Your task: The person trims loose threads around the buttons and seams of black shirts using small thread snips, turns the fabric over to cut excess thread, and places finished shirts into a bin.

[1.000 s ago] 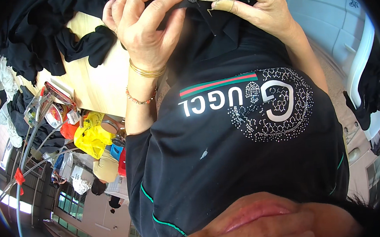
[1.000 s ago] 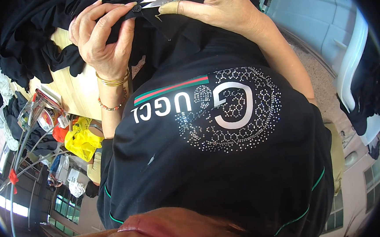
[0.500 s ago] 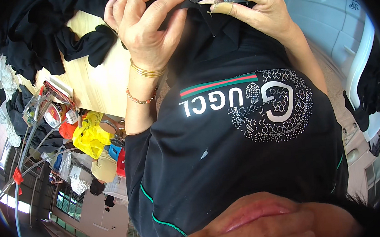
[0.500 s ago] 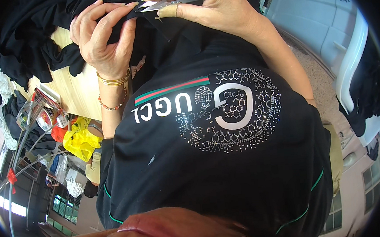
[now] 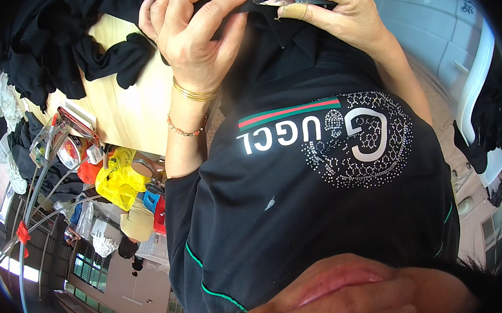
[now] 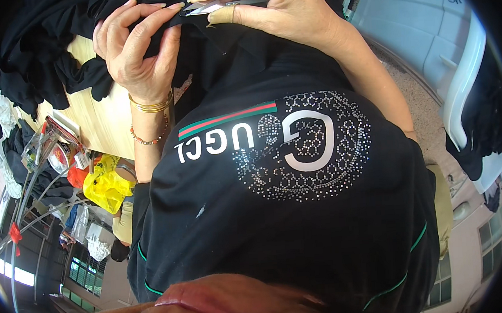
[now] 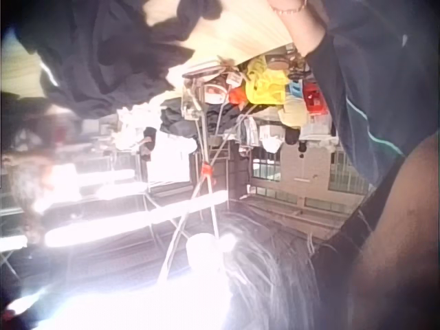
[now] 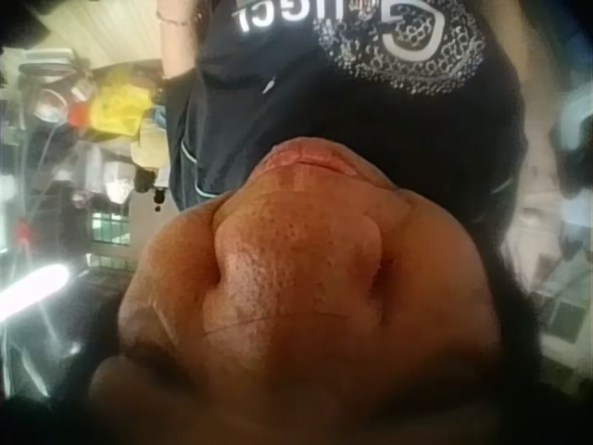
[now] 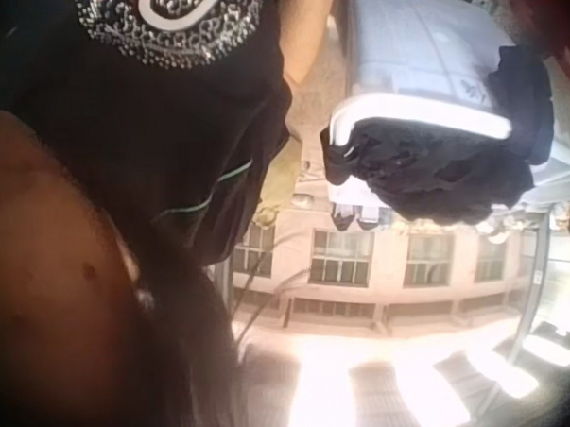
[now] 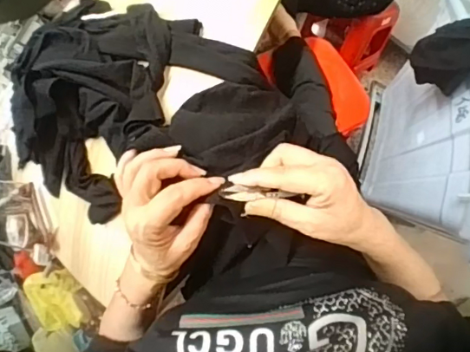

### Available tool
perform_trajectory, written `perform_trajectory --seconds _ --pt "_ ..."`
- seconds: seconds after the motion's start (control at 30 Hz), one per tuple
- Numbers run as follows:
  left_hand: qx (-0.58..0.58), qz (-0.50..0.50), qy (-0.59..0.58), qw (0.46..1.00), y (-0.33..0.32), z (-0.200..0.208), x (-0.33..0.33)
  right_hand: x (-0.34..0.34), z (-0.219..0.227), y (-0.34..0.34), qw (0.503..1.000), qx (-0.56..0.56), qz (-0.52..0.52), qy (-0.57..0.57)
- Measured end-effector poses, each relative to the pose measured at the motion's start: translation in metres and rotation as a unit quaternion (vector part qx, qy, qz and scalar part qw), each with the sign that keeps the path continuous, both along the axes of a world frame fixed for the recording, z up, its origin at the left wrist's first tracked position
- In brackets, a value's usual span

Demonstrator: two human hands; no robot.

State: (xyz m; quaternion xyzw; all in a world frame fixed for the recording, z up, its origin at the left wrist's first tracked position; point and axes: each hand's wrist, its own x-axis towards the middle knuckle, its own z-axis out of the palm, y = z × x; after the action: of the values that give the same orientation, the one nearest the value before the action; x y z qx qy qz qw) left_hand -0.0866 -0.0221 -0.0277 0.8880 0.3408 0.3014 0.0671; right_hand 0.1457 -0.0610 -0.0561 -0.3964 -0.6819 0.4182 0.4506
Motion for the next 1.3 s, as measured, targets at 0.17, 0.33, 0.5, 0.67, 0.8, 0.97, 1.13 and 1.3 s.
perform_trajectory --seconds 0.17,0.33,0.5,0.67,0.8,0.97,1.13,1.3 --pt "-0.004 0.007 -0.023 1.0 0.001 -0.007 -0.003 -0.002 0.0 0.001 1.0 0.005 -0.001 -0.003" --pt "-0.006 0.001 -0.002 1.0 0.002 -0.002 0.002 -0.002 0.001 0.003 0.998 0.048 -0.017 -0.045" --pt "0.038 0.007 -0.021 0.999 0.01 -0.01 -0.002 0.006 0.007 0.006 0.996 0.059 -0.045 -0.043" --pt "-0.028 0.029 0.028 0.999 0.017 0.022 0.023 0.023 0.025 0.001 0.985 0.039 -0.158 -0.058" --pt "-0.086 -0.006 0.03 0.996 0.032 0.044 0.044 0.029 0.047 -0.008 0.968 0.141 -0.188 -0.093" --pt "-0.382 -0.035 -0.131 0.914 0.038 0.068 0.061 0.027 0.058 -0.016 0.942 0.238 -0.201 -0.127" --pt "-0.535 -0.036 -0.265 0.801 0.034 0.045 0.06 0.029 0.051 -0.008 0.943 0.197 -0.219 -0.156" --pt "-0.605 -0.013 -0.322 0.728 0.03 0.044 0.062 0.032 0.046 0.0 0.947 0.197 -0.206 -0.147"
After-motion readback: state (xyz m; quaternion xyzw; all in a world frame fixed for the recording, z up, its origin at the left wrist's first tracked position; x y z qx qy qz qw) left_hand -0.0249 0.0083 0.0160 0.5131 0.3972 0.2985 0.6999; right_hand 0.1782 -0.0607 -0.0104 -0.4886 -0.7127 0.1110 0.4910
